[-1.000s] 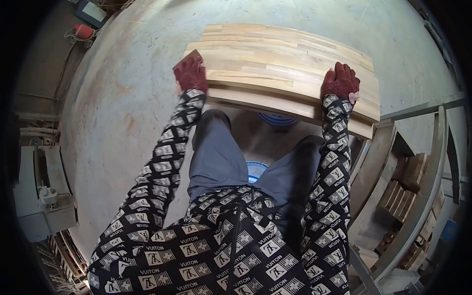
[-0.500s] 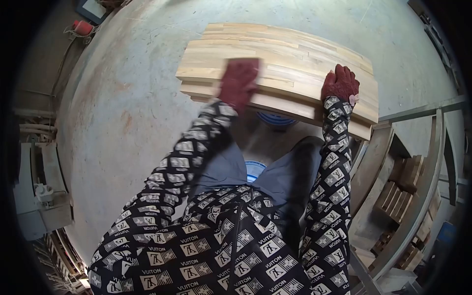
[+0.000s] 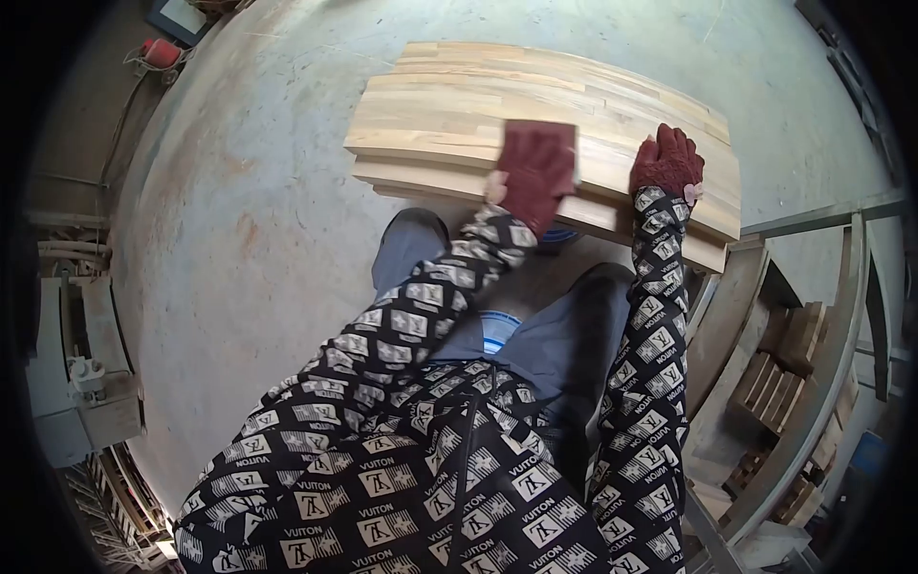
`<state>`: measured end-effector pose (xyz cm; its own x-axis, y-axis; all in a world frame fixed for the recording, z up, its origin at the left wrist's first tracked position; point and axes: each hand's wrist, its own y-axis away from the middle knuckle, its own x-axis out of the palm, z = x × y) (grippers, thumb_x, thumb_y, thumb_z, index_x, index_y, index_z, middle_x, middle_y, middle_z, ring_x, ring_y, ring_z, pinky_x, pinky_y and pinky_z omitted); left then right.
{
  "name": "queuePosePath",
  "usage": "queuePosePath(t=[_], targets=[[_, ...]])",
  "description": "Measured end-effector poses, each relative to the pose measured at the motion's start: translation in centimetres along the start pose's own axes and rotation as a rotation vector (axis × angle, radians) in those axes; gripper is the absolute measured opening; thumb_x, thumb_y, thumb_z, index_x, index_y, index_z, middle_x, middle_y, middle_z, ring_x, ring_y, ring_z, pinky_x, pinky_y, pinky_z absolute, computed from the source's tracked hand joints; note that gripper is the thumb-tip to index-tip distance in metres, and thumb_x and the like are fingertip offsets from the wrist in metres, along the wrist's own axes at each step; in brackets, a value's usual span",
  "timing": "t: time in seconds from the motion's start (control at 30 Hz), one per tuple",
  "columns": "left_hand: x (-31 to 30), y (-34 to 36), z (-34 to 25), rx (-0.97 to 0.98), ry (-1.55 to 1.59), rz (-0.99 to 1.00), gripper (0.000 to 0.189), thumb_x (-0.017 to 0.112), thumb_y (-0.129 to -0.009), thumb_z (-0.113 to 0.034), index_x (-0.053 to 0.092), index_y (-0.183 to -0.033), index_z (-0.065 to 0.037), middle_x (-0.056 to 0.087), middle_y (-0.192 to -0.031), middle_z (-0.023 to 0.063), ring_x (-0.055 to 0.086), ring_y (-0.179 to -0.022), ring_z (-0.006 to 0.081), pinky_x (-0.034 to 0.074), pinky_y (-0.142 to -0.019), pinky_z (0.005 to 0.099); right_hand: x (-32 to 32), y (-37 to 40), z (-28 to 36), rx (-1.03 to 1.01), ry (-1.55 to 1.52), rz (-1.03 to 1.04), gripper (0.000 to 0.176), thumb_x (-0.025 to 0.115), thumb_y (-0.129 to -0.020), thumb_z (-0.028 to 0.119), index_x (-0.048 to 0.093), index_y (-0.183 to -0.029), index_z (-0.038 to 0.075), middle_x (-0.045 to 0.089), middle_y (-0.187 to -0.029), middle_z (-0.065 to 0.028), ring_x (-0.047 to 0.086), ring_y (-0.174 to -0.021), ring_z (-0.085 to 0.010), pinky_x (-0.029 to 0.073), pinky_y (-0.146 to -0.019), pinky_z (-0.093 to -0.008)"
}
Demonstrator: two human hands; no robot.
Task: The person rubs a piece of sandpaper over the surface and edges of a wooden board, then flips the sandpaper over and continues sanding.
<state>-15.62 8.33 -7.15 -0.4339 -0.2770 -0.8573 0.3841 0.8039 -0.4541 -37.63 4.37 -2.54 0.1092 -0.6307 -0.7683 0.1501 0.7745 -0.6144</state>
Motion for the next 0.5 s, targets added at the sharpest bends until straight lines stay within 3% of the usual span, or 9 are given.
queuePosePath(t=[0.03, 0.1, 0.13, 0.2, 0.27, 0.3, 0.33, 0.37, 0.5], targets=[[-2.0, -1.1, -0.6, -0.004, 0.006, -0.006, 0.054, 0.055, -0.086, -0.031, 0.047, -0.137, -0.018, 0.039, -0.147, 0.0143, 0.032, -0.139, 0.0332, 0.021, -0.117, 0.0499, -0.2, -0.2, 0.0, 0.021, -0.008, 0.069, 0.033, 0.055, -0.088, 0.025, 0.063, -0.115, 0.008, 0.061, -0.119, -0.0154, 0.056, -0.112, -0.0335, 0.043, -0.096, -0.0455], [-4.8, -1.9, -0.6, 0.16, 0.172, 0.212, 0.048, 0.058, -0.082, -0.032, 0.056, -0.129, -0.021, 0.047, -0.14, 0.0095, 0.037, -0.135, 0.033, 0.025, -0.115, 0.0495, -1.3, -0.4, 0.7, 0.063, -0.006, 0.194, 0.035, 0.055, -0.089, 0.027, 0.063, -0.119, 0.01, 0.06, -0.124, -0.0162, 0.055, -0.115, -0.0354, 0.043, -0.098, -0.0455], [-2.2, -0.5, 1.0, 0.199, 0.164, 0.021, 0.045, 0.059, -0.08, -0.029, 0.059, -0.123, -0.016, 0.054, -0.129, 0.0078, 0.042, -0.13, 0.0315, 0.031, -0.11, 0.0483, -1.3, -0.4, 0.6, 0.066, -0.004, 0.195, 0.035, 0.055, -0.089, 0.027, 0.063, -0.119, 0.01, 0.06, -0.124, -0.0162, 0.055, -0.115, -0.0354, 0.043, -0.098, -0.0455], [-1.6, 0.9, 5.3, 0.182, 0.034, -0.155, 0.049, 0.068, -0.074, -0.025, 0.06, -0.12, -0.01, 0.057, -0.125, 0.0137, 0.047, -0.121, 0.0352, 0.03, -0.109, 0.0506, -1.0, -0.3, 0.5, 0.05, -0.015, 0.147, 0.034, 0.055, -0.088, 0.027, 0.063, -0.117, 0.01, 0.06, -0.124, -0.0154, 0.055, -0.114, -0.0356, 0.043, -0.098, -0.0455], [-4.6, 1.4, 10.9, 0.009, 0.02, -0.07, 0.046, 0.066, -0.076, -0.021, 0.061, -0.12, -0.009, 0.057, -0.126, 0.0148, 0.048, -0.122, 0.0348, 0.032, -0.108, 0.0496, -0.8, -0.2, 0.4, 0.062, -0.024, 0.124, 0.034, 0.055, -0.088, 0.026, 0.063, -0.117, 0.01, 0.06, -0.123, -0.0149, 0.056, -0.112, -0.0354, 0.044, -0.097, -0.0453], [-5.6, 2.5, 14.1, 0.034, -0.08, -0.193, 0.042, 0.064, -0.078, -0.018, 0.062, -0.118, -0.008, 0.058, -0.127, 0.0153, 0.049, -0.121, 0.0343, 0.034, -0.107, 0.0484, -0.7, -0.2, 0.3, 0.057, -0.028, 0.124, 0.035, 0.056, -0.087, 0.026, 0.063, -0.117, 0.01, 0.06, -0.123, -0.0151, 0.056, -0.112, -0.0354, 0.043, -0.097, -0.0451], [-5.4, 3.4, 18.6, -0.065, 0.002, -0.175, 0.039, 0.062, -0.08, -0.017, 0.063, -0.117, -0.008, 0.06, -0.123, 0.0154, 0.05, -0.12, 0.0342, 0.034, -0.106, 0.0491, -0.7, -0.2, 0.1, 0.051, -0.031, 0.123, 0.036, 0.056, -0.087, 0.026, 0.063, -0.118, 0.01, 0.06, -0.124, -0.0153, 0.056, -0.111, -0.0354, 0.043, -0.097, -0.0449], [-7.2, 3.9, 20.6, -0.004, -0.22, -0.23, 0.035, 0.06, -0.081, -0.017, 0.064, -0.116, -0.011, 0.062, -0.12, 0.0146, 0.052, -0.118, 0.0342, 0.036, -0.102, 0.049, -0.9, -0.3, 0.3, 0.051, -0.032, 0.112, 0.036, 0.056, -0.086, 0.025, 0.063, -0.117, 0.01, 0.061, -0.122, -0.0157, 0.056, -0.111, -0.0351, 0.044, -0.097, -0.0445], [-8.5, 3.1, 19.5, -0.33, -0.445, -0.199, 0.033, 0.06, -0.083, -0.021, 0.064, -0.115, -0.014, 0.061, -0.12, 0.0102, 0.052, -0.114, 0.0308, 0.034, -0.099, 0.0457, -0.4, 0.0, 0.1, 0.039, -0.043, 0.026, 0.033, 0.056, -0.087, 0.025, 0.064, -0.115, 0.008, 0.062, -0.119, -0.0154, 0.057, -0.11, -0.0348, 0.044, -0.096, -0.045]])
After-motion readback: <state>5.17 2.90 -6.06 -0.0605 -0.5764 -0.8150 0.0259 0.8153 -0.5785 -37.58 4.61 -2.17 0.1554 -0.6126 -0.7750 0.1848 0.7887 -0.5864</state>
